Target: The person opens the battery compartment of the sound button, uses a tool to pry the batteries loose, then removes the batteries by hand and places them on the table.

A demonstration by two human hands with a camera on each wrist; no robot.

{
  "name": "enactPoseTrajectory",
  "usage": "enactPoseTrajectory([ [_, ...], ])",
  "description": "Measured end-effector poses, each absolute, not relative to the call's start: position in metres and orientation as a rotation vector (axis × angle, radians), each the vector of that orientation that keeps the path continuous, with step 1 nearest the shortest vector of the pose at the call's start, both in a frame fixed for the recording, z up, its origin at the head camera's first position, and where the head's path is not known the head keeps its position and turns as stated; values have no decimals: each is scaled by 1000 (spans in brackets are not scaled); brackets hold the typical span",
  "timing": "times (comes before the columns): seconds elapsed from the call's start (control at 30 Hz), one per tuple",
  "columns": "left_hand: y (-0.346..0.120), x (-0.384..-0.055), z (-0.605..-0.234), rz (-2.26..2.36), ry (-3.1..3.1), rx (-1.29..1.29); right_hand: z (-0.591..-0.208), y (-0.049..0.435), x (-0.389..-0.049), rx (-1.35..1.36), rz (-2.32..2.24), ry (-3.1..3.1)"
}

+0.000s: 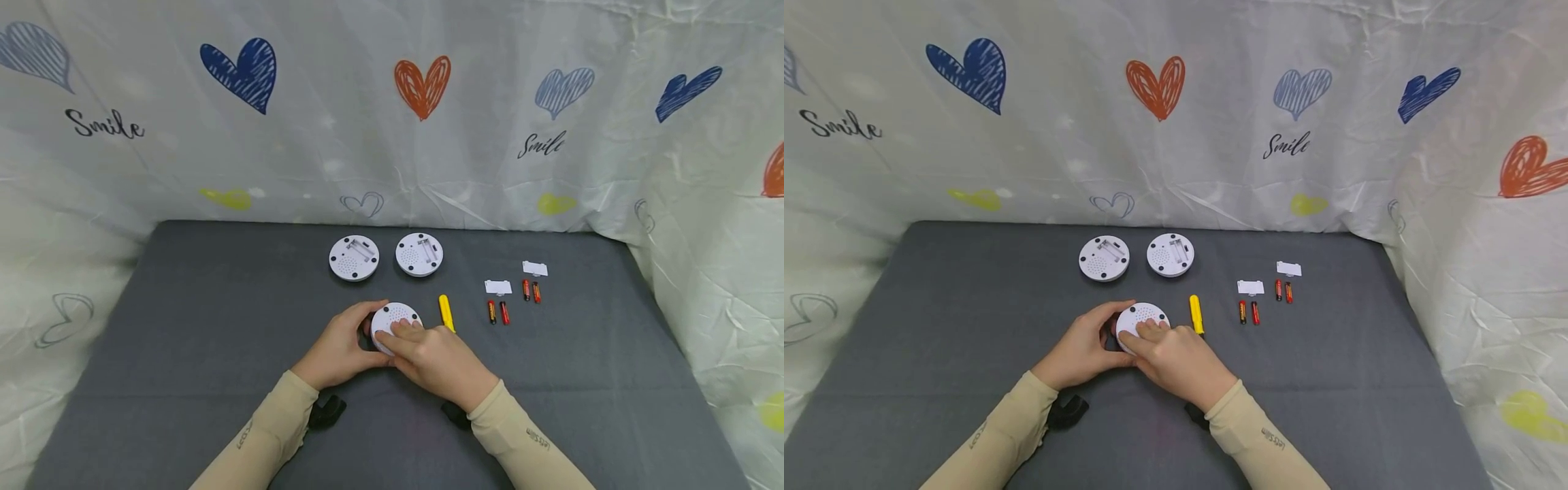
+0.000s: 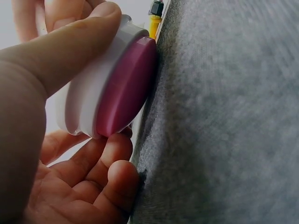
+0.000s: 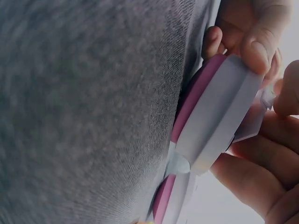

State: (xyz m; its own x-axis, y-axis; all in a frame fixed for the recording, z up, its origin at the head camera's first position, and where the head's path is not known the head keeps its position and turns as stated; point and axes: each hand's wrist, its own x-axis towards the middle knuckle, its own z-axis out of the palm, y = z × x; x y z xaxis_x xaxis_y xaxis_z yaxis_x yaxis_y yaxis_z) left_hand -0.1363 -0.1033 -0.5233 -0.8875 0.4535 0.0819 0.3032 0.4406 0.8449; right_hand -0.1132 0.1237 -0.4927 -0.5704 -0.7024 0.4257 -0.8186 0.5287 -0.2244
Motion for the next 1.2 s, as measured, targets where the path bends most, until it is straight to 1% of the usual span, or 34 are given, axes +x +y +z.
enactPoseTrajectory([
  [0.6,-101,-142,-522,1421,2483,630,-484,144,-119,1293,608,-2490],
  [1.0,-103,-143,-526,1433,2477,587,-477,160,-126,1104,711,-2477],
  [1.2,-105,-142,-526,1447,2471,582,-479,168,-134,1074,726,-2407],
])
